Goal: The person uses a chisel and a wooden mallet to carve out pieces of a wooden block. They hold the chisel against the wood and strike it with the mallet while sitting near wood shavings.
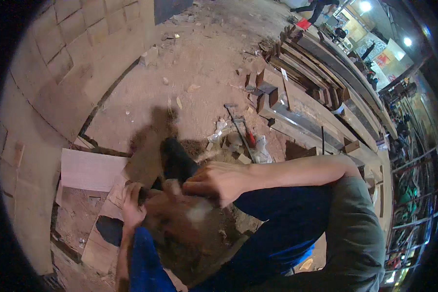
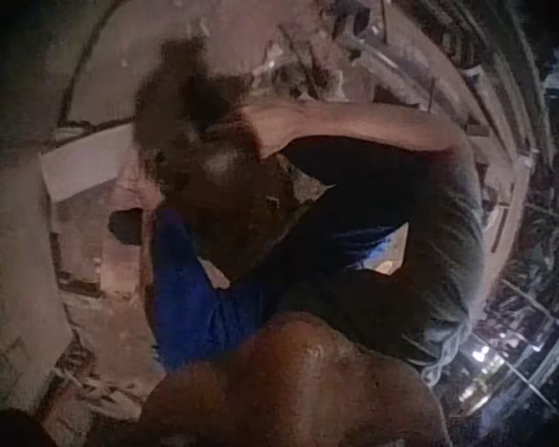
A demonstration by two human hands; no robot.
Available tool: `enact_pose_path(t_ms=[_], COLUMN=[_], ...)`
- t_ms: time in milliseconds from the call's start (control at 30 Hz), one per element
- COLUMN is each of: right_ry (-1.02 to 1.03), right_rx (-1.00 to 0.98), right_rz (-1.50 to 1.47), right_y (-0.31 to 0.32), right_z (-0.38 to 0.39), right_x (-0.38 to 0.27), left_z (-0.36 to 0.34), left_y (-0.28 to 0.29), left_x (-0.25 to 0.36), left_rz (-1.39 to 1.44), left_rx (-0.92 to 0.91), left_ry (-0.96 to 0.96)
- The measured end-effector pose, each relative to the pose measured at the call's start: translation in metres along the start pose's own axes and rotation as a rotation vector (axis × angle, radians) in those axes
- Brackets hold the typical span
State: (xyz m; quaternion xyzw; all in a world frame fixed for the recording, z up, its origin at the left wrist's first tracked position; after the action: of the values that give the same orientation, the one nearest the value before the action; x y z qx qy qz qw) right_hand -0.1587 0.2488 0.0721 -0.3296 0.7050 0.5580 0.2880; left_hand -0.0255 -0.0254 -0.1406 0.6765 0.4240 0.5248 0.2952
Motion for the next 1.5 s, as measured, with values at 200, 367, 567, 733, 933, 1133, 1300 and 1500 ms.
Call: enact_pose_path(t_ms=[200, 367, 567, 733, 933, 1133, 1300, 1500], right_ry=[-0.284, -0.505, -0.606, 0.089, -0.128, -0.311, -0.295, -0.296], right_rx=[-0.185, 0.024, 0.005, -0.295, -0.682, -0.745, -0.964, -1.065], right_rz=[0.046, 0.119, -0.073, 0.345, 0.11, 0.055, 0.151, 0.146], right_y=[0.001, 0.016, -0.066, -0.148, -0.147, -0.137, -0.162, -0.162], right_z=[0.012, 0.008, 0.035, 0.069, 0.046, 0.037, 0.057, 0.055], right_x=[0.006, 0.015, 0.087, 0.14, 0.091, 0.073, 0.117, 0.122], left_z=[-0.011, -0.009, 0.009, 0.007, 0.002, 0.003, 0.002, 0.001], left_y=[0.027, 0.025, 0.019, 0.018, 0.019, 0.022, 0.021, 0.029], left_x=[0.034, 0.028, 0.003, 0.011, 0.019, 0.019, 0.024, 0.025], left_rz=[0.017, 0.057, 0.07, -0.021, -0.008, -0.084, -0.053, -0.07], left_rx=[0.037, 0.043, 0.057, 0.073, 0.079, 0.05, 0.103, 0.16], left_ry=[-0.101, -0.028, -0.015, -0.085, -0.137, -0.215, -0.21, -0.195])
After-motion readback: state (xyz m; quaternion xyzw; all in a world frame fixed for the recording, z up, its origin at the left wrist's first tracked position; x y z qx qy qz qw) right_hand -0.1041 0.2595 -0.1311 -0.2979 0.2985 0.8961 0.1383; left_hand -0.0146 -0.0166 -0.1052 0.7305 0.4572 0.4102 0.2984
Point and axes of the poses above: each hand's wrist, its own z-axis away from the middle knuckle, its own y-axis out of the back of the hand, x = y × z, the point moved 1 cm from there along -z, towards the middle knuckle, and after that the axes turned 12 degrees about -z, right-handed, at the moved point
